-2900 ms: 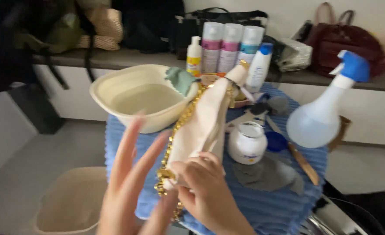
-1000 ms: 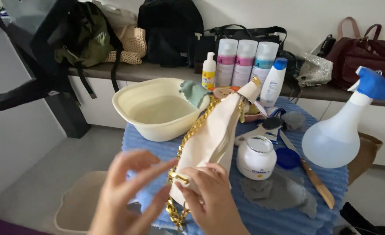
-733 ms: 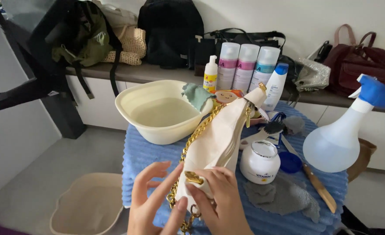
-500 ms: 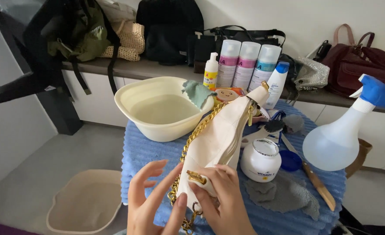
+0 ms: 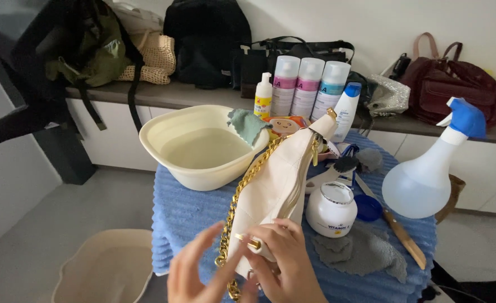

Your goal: Cleaning and conditioning a white leather handbag using a cleaning cream and a cloth.

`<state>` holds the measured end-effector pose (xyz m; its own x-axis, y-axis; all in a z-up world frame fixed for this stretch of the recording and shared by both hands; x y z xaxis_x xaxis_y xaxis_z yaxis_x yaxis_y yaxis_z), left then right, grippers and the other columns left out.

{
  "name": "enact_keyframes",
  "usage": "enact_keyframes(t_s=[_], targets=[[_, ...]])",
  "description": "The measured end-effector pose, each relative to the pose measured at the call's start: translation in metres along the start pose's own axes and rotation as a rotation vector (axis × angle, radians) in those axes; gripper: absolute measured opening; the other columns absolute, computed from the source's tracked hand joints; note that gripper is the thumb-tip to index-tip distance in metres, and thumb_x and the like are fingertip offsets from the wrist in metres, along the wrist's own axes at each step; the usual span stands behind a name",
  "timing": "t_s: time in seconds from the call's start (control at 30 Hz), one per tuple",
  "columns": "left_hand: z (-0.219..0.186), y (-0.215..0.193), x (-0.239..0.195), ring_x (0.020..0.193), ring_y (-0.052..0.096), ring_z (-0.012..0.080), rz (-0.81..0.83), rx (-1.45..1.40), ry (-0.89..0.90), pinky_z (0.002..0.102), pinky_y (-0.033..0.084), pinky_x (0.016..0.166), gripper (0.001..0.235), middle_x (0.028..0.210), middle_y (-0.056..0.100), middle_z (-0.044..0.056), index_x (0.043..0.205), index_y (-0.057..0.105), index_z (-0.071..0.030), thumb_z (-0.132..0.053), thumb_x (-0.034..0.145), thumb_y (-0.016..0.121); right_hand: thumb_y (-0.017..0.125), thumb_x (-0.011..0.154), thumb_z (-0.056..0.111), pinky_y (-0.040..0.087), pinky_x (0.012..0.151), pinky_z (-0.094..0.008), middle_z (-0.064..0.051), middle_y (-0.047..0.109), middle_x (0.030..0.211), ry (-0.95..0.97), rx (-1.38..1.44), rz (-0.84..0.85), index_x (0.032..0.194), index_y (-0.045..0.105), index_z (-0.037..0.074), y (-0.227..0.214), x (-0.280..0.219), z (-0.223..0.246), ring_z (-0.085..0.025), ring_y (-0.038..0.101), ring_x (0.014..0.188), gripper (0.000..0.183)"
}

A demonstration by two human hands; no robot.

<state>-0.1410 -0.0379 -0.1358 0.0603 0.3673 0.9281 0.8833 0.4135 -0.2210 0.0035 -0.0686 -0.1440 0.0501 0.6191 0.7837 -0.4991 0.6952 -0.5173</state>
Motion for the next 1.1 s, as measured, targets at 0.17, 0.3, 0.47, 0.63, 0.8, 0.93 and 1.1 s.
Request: enact_keyframes(t_s=[0.17,0.3,0.47,0.63,0.8,0.93,1.1], targets=[[0.047,0.027,-0.042,0.094,0.077,0.0087,-0.192,-0.501,-0.408,0.018,0.054,0.095,0.048,0.105,0.081,0.004,0.104,0.076,-0.007,-0.009,0.058,0.091,0.061,0.097,0.03,0.047,0.094,-0.034,-0.002,0.077,0.105,0.13,0.018,-0.057,0.105,0.073,0.012,-0.007,0.005,0.011,-0.021,0.063,0.105,0.022],[0.078,0.064,-0.026,0.103,0.078,0.0112,0.244,-0.478,-0.938,0.03,0.058,0.089,0.054,0.121,0.081,-0.007,0.121,0.076,-0.024,-0.025,0.068,0.088,0.065,0.091,0.042,0.054,0.093,-0.03,-0.001,0.078,0.117,0.54,0.166,-0.073,0.115,0.08,0.018,-0.004,0.0,0.006,-0.014,0.071,0.11,0.037],[0.027,0.049,-0.015,0.143,0.045,0.0346,0.465,-0.621,-0.224,0.048,0.048,0.102,0.075,0.163,0.04,0.016,0.145,0.063,-0.02,-0.072,0.1,0.031,0.066,0.09,0.02,0.063,0.089,-0.029,-0.003,0.073,0.122,0.574,0.153,-0.117,0.123,0.075,0.018,0.0,-0.002,0.007,-0.015,0.083,0.106,0.035],[0.072,0.102,-0.054,0.119,0.071,0.0041,0.164,-0.546,-0.866,0.024,0.068,0.079,0.083,0.129,0.079,-0.006,0.129,0.075,-0.022,-0.025,0.049,0.098,0.071,0.076,0.003,0.057,0.088,-0.02,0.022,0.084,0.124,0.809,-0.146,-0.01,0.098,0.083,0.036,0.005,-0.01,-0.015,0.001,0.079,0.117,0.041],[0.078,0.123,-0.059,0.131,0.071,0.0025,0.611,-0.671,-1.118,0.031,0.066,0.097,0.082,0.134,0.079,-0.009,0.14,0.068,-0.039,-0.028,0.063,0.092,0.052,0.097,0.036,0.054,0.075,-0.024,0.003,0.084,0.097,0.343,-0.298,-0.375,0.071,0.074,0.021,0.028,0.007,-0.006,-0.006,0.078,0.081,0.037],[0.088,0.123,-0.061,0.151,0.053,0.0096,0.833,-0.916,-1.246,0.038,0.051,0.117,0.114,0.164,0.053,-0.014,0.157,0.042,-0.044,-0.014,0.063,0.099,0.067,0.088,0.027,0.056,0.082,-0.023,0.0,0.087,0.113,0.509,-0.146,-0.23,0.087,0.08,0.018,0.013,-0.011,-0.016,-0.01,0.081,0.098,0.015],[0.082,0.114,-0.044,0.149,0.058,0.0042,0.889,-1.098,-1.462,0.033,0.046,0.119,0.103,0.156,0.068,-0.012,0.155,0.052,-0.042,-0.002,0.068,0.09,0.048,0.101,0.037,0.057,0.09,-0.032,-0.005,0.082,0.115,0.361,-0.202,-0.191,0.092,0.075,0.018,0.023,-0.019,-0.022,-0.018,0.077,0.103,0.034]])
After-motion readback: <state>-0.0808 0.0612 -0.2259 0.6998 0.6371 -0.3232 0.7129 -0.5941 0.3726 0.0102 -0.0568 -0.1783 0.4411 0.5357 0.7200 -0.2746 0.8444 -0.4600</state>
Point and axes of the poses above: each hand's wrist, its own x-axis towards the middle knuckle, its own y-axis out of the palm, z = x × y, the point moved 4 cm from there along x, towards the middle knuckle
